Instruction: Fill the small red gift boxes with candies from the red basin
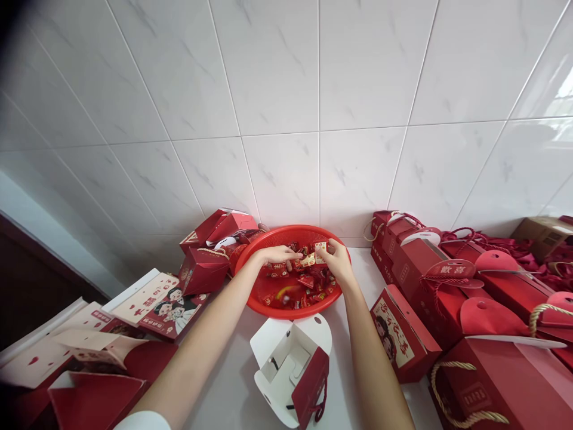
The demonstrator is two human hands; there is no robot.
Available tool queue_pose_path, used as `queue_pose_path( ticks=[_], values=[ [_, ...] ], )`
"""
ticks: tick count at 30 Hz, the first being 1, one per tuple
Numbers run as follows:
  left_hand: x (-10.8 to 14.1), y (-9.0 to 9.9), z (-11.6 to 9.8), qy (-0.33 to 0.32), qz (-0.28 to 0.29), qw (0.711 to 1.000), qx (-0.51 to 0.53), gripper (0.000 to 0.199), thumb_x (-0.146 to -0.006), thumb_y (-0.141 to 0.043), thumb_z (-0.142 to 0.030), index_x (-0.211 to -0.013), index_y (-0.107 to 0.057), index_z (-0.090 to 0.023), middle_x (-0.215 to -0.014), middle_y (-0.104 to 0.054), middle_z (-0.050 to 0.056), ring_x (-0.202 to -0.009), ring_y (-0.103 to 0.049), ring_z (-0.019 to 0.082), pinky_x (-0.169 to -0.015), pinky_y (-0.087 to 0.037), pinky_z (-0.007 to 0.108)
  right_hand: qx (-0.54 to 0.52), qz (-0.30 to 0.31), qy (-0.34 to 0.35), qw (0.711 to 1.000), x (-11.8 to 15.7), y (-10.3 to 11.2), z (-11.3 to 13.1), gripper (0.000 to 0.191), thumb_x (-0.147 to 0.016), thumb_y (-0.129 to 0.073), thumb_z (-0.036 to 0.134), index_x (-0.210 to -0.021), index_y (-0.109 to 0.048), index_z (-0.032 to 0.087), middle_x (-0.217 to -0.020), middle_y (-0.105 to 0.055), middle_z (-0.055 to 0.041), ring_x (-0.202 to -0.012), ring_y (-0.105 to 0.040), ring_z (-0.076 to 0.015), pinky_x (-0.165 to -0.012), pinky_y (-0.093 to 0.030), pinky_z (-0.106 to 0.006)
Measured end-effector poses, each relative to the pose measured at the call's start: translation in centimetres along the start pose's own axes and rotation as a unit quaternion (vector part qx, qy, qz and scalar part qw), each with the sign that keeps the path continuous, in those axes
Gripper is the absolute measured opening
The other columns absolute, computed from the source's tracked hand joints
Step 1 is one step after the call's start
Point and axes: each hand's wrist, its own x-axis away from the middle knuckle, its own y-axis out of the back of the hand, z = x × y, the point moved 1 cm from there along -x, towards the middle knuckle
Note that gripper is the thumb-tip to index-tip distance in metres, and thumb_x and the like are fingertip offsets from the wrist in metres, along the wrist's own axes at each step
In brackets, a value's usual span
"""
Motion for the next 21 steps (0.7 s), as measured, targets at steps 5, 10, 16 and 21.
queue_pose_path(
  ticks=[5,10,16,21],
  values=[
    [-1.1,-0.2,0.7,-0.049,-0.101,0.994,-0.003,0.030,-0.087,-0.065,-0.041,-0.095,-0.077,-0.014,-0.069,-0.073,0.003,-0.066,-0.061,0.017,-0.062,-0.042,0.026,0.006,0.000,-0.005,1.000,0.0,0.1,-0.2,0.040,-0.070,-0.075,0.055,-0.087,-0.064,0.020,-0.078,-0.069,-0.0041,-0.076,-0.064,-0.0221,-0.071,-0.053,-0.034],
    [-1.4,-0.3,1.0,-0.041,-0.124,0.991,-0.037,0.020,-0.087,-0.063,-0.023,-0.099,-0.077,-0.015,-0.073,-0.074,0.005,-0.070,-0.065,0.018,-0.068,-0.047,0.026,0.013,-0.005,-0.006,1.000,-0.2,0.1,-0.4,0.039,-0.071,-0.074,0.054,-0.088,-0.064,0.020,-0.077,-0.068,-0.0038,-0.076,-0.063,-0.0218,-0.070,-0.052,-0.034],
    [-0.7,-0.8,0.3,0.031,-0.178,0.975,-0.131,0.038,-0.071,-0.074,-0.011,-0.108,-0.075,-0.022,-0.117,-0.073,0.009,-0.109,-0.066,0.027,-0.087,-0.051,0.031,0.023,-0.009,-0.014,1.000,-0.1,0.1,-0.5,0.043,-0.069,-0.075,0.056,-0.088,-0.063,0.019,-0.078,-0.068,-0.0038,-0.076,-0.062,-0.0210,-0.068,-0.051,-0.032],
    [-0.1,-1.3,-0.9,0.065,-0.154,0.965,-0.203,0.047,-0.064,-0.076,-0.008,-0.108,-0.075,-0.026,-0.127,-0.068,0.007,-0.118,-0.063,0.028,-0.092,-0.052,0.031,0.023,-0.002,-0.015,1.000,0.1,0.1,-0.2,0.041,-0.070,-0.074,0.054,-0.088,-0.062,0.019,-0.078,-0.068,-0.0034,-0.075,-0.063,-0.0202,-0.068,-0.051,-0.031]
  ],
)
